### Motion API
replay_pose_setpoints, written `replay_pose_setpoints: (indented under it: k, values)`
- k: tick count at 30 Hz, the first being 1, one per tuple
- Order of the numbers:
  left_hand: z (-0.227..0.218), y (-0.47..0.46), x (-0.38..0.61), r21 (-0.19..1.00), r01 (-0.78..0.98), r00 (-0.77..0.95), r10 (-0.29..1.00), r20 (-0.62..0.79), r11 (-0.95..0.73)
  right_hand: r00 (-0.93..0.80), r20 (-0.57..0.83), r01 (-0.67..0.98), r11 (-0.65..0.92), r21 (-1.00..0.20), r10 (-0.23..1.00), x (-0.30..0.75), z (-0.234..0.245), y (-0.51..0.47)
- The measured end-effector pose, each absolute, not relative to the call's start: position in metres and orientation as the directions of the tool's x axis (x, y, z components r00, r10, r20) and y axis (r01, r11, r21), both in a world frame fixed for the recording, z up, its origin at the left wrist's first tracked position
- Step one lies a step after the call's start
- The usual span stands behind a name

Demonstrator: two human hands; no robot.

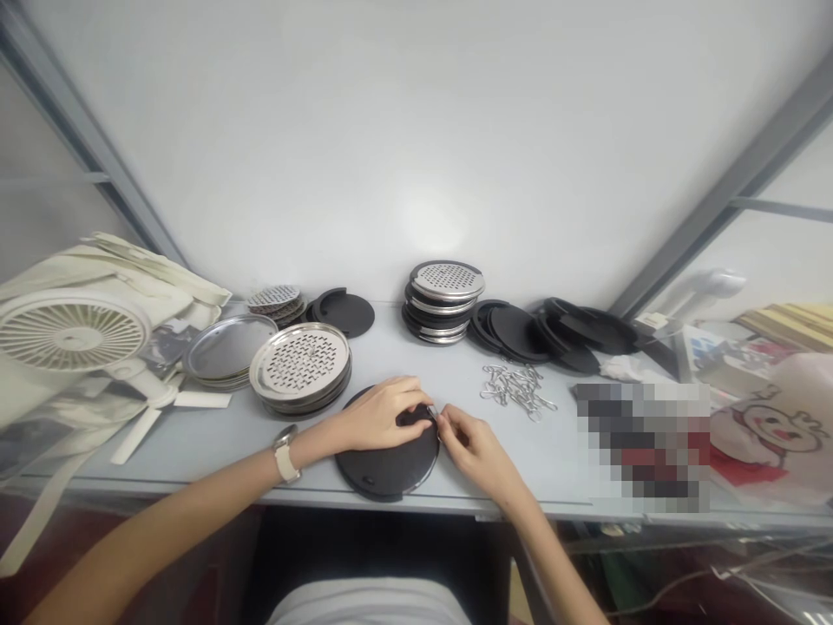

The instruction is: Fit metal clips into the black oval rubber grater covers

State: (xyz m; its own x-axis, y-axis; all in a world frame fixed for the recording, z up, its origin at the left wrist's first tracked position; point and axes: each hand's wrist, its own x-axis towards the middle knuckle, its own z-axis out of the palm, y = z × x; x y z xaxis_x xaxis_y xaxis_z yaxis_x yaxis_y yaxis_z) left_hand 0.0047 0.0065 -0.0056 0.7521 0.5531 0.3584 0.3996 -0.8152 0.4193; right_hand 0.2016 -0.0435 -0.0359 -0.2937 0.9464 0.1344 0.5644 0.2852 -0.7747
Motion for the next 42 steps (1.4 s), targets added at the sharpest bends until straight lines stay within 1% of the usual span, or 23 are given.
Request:
replay_pose_setpoints:
  k: [8, 13, 24, 30, 42]
  values:
    - [-0.0061, 0.0076, 0.0035, 0.409, 0.371, 0.773, 0.521, 0.361, -0.834, -0.300, 0.146, 0.585, 0.303, -0.753, 0.943, 0.2024, -0.0358, -0.0438]
    - [-0.0062, 0.0075, 0.0035, 0.419, 0.372, 0.777, 0.524, 0.348, -0.828, -0.307, 0.156, 0.595, 0.318, -0.738, 0.939, 0.2026, -0.0373, -0.0441]
    - [-0.0065, 0.0073, 0.0040, 0.442, 0.360, 0.775, 0.527, 0.348, -0.821, -0.303, 0.144, 0.588, 0.303, -0.750, 0.942, 0.2022, -0.0379, -0.0443]
    - [-0.0073, 0.0072, 0.0038, 0.429, 0.357, 0.775, 0.520, 0.360, -0.829, -0.299, 0.129, 0.591, 0.290, -0.753, 0.946, 0.2019, -0.0372, -0.0440]
    - [-0.0091, 0.0079, 0.0049, 0.411, 0.375, 0.774, 0.525, 0.355, -0.831, -0.294, 0.145, 0.601, 0.300, -0.741, 0.945, 0.2012, -0.0361, -0.0438]
